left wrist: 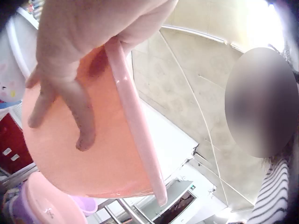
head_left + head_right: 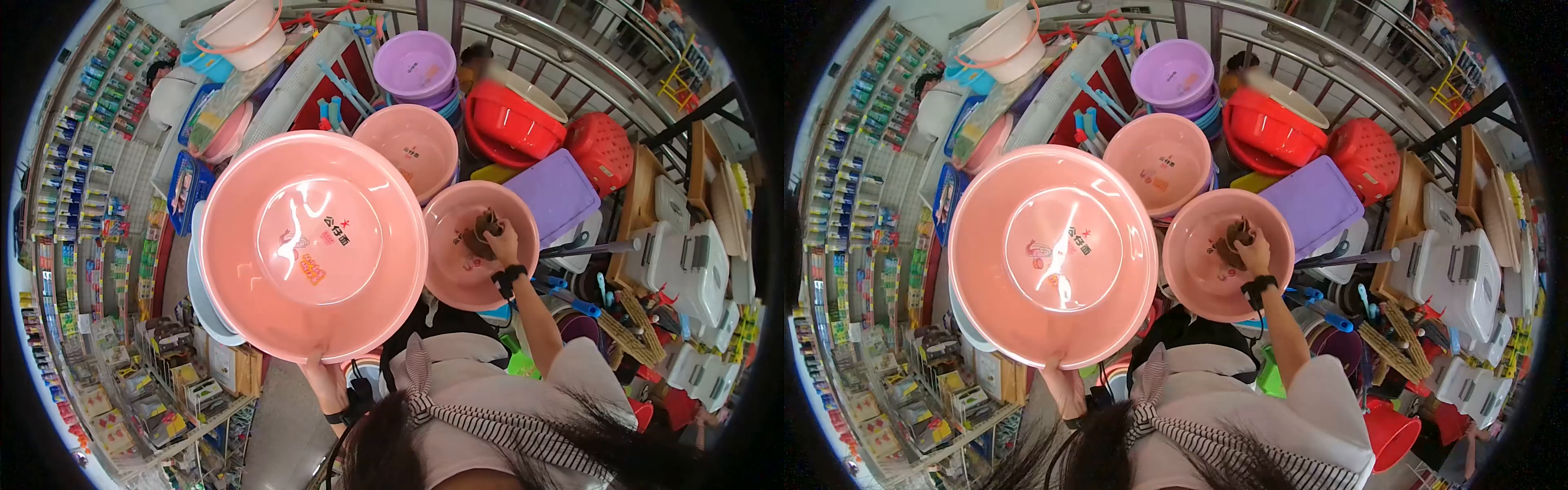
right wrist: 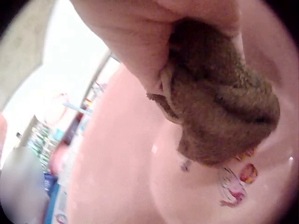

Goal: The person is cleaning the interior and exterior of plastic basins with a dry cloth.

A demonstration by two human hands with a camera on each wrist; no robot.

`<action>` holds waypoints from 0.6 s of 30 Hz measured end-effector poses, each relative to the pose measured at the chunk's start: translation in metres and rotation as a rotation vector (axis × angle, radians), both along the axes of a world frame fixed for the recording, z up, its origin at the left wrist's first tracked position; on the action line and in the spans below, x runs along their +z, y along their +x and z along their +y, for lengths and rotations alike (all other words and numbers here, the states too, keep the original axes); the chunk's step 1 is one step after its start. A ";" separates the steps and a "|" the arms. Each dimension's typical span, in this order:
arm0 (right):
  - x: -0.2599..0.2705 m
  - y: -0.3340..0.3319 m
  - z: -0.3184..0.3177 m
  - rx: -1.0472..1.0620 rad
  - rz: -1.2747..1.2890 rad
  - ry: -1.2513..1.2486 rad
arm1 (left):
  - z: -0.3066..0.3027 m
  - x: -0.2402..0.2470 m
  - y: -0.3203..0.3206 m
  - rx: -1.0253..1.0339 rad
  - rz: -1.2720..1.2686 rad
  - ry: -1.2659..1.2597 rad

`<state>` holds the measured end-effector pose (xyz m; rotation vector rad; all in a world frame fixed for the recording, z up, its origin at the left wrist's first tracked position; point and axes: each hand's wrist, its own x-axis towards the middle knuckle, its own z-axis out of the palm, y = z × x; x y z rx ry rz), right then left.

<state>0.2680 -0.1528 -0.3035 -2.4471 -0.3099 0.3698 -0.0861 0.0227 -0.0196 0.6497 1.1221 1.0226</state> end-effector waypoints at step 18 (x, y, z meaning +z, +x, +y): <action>0.259 -0.093 -0.003 -0.062 0.382 0.966 | -0.027 -0.023 0.044 -0.389 -0.036 -0.005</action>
